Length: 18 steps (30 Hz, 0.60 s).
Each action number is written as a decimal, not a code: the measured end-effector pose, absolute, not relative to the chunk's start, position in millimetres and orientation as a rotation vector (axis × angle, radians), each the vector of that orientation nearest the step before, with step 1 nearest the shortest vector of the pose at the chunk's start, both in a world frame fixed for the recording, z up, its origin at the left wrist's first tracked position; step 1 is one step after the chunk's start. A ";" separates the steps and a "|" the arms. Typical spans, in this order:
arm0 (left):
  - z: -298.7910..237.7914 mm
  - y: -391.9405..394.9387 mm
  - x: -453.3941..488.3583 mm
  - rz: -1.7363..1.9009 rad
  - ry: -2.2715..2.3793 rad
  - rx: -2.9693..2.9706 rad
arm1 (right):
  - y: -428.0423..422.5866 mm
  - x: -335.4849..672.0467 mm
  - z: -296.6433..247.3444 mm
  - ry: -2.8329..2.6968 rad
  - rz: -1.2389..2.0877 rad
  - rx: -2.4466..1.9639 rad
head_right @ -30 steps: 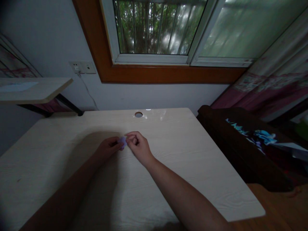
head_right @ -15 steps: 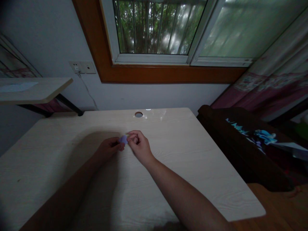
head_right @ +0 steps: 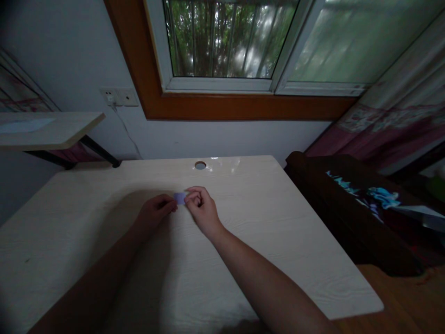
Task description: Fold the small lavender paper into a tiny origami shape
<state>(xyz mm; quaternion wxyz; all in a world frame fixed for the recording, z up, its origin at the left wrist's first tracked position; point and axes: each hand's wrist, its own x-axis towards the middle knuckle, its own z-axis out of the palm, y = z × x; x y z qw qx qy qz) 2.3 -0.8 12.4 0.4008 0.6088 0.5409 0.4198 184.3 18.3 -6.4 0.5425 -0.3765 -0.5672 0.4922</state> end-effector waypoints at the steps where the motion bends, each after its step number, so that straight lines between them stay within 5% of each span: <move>1: 12.5 -1.0 2.2 1.067 1.379 1.536 | 18.3 184.3 -6.1 -1.345 1.175 -0.894; 18: 14.6 -1.0 3.0 1.059 1.411 1.517 | 18.8 183.8 -5.1 -1.279 1.194 -0.868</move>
